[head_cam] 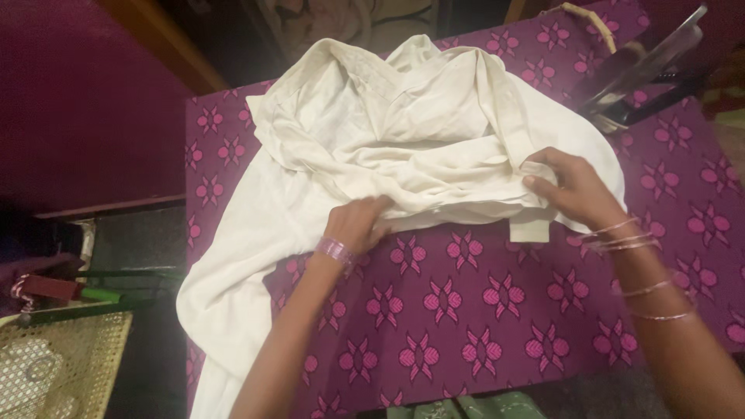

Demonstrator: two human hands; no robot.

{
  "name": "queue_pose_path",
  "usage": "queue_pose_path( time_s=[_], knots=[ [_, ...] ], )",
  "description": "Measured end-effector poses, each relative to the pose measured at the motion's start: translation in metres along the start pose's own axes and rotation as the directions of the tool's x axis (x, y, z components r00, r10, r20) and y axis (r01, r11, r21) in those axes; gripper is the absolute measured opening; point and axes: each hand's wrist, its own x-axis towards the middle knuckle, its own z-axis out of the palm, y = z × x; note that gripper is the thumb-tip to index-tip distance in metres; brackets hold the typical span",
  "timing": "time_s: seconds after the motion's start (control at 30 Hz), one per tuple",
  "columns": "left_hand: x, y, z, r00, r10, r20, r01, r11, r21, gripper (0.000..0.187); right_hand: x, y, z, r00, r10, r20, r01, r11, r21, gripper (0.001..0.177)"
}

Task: The person irons a white shirt on a table. They smooth the fabric, use an iron to press the sleeves and body, and repeatedly adjust the shirt's position to reach different areas.

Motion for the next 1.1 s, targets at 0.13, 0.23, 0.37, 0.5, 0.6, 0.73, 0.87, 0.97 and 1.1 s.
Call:
queue_pose_path(
  time_s=[0.13,0.23,0.37,0.5,0.6,0.73,0.87,0.97,1.1],
  knots=[
    [0.019,-0.019,-0.004,0.953,-0.263,0.152,0.236,0.956,0.175,0.027,0.017,-0.009,-0.026,0.998,0.051,-0.043,-0.058,0.977,-0.203,0.03],
    [0.037,-0.05,-0.036,0.92,-0.364,0.145,0.364,0.931,0.026,0.023,0.031,-0.017,-0.052,0.988,0.105,-0.114,-0.122,0.98,-0.159,0.03],
    [0.074,-0.057,-0.076,0.86,-0.461,0.216,0.509,0.764,-0.396,0.028,0.065,-0.029,-0.072,0.946,0.298,-0.129,-0.234,0.901,0.365,0.023],
    [0.092,-0.022,-0.069,0.836,-0.359,0.414,0.512,0.781,-0.357,0.033,0.094,-0.02,-0.071,0.947,0.3,-0.112,-0.155,0.736,0.658,0.015],
    [0.091,-0.006,-0.054,0.776,-0.403,0.486,0.447,0.894,0.027,0.036,0.106,-0.01,-0.077,0.947,0.281,-0.153,-0.076,0.663,0.745,0.011],
    [0.108,-0.027,-0.056,0.875,-0.461,0.151,0.451,0.888,0.094,0.031,0.114,-0.011,-0.088,0.93,0.263,-0.258,0.019,0.666,0.746,0.013],
    [0.139,-0.052,-0.058,0.866,-0.432,-0.253,0.406,0.902,-0.148,0.047,0.118,-0.012,-0.088,0.952,0.015,-0.304,0.182,0.773,0.608,0.027],
    [0.14,-0.059,-0.031,0.836,-0.021,-0.548,-0.039,0.995,-0.097,0.07,0.129,0.001,-0.076,0.861,-0.268,-0.433,0.416,0.86,0.296,0.041],
    [0.106,-0.015,0.017,0.889,0.06,-0.455,-0.053,0.998,0.028,0.056,0.088,0.009,-0.031,0.92,-0.24,-0.31,0.285,0.952,0.109,0.04]
  ],
)
